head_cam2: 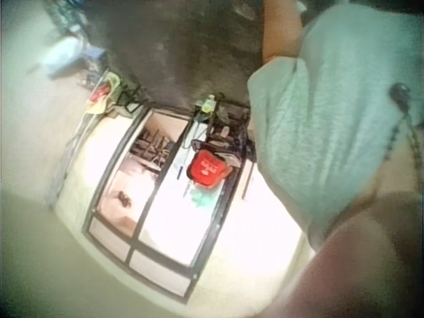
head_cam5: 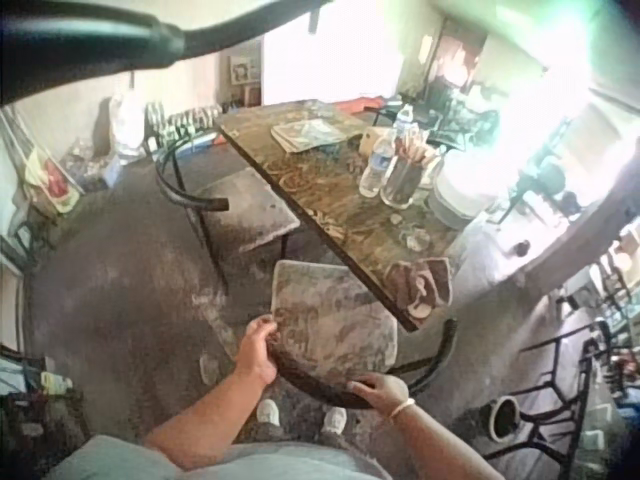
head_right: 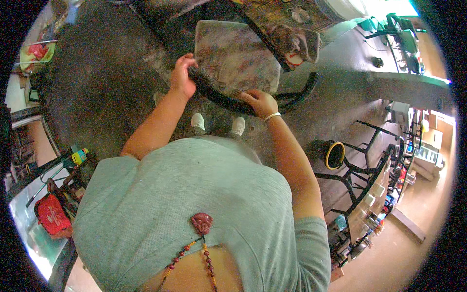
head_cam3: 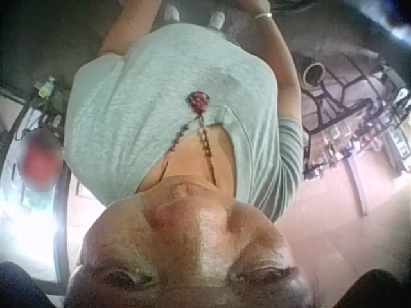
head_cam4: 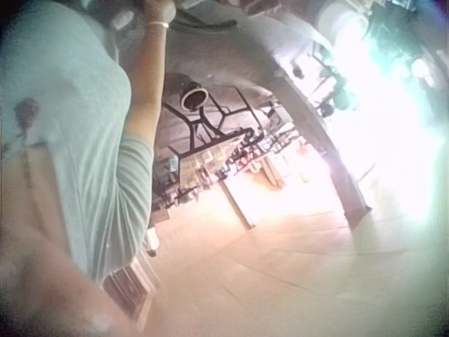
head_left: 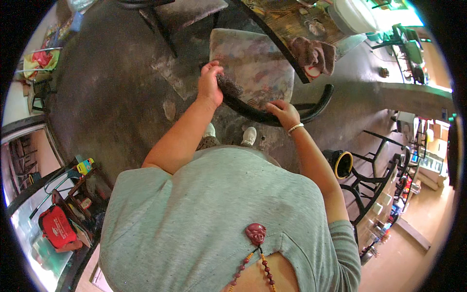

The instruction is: The person wraps a black curved chair frame with a thin strip of material by hand.

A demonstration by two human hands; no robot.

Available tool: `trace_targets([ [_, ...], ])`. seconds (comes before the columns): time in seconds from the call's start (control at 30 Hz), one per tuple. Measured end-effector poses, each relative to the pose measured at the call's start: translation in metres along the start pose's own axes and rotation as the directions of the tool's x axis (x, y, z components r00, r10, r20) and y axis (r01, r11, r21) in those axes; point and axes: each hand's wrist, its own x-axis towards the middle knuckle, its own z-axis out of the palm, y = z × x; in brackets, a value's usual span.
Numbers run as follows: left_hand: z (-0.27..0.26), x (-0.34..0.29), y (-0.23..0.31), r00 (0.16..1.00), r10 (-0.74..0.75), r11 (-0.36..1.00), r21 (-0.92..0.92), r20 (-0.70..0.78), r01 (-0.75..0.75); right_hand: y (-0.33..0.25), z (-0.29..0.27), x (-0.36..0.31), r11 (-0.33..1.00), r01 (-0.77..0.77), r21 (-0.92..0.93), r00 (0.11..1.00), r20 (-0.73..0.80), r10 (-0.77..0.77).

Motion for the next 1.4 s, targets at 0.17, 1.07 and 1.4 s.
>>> trace_targets([
  [0.17, 0.028, -0.035, -0.037, 0.934, -0.250, 0.960, 0.189, 0.255, 0.205, -0.008, 0.013, 0.013, 0.659, 0.148, 0.738, 0.988, -0.085, -0.127],
  [1.07, -0.025, -0.005, -0.036, 0.558, 0.067, -0.542, 0.500, 0.827, -0.676, 0.039, -0.036, -0.027, 0.685, -0.012, -0.729, 0.943, -0.236, -0.234],
  [1.4, -0.019, -0.002, -0.042, 0.545, 0.022, -0.583, 0.454, 0.838, -0.674, -0.012, 0.034, -0.046, 0.791, 0.134, -0.597, 0.786, -0.421, -0.452],
])
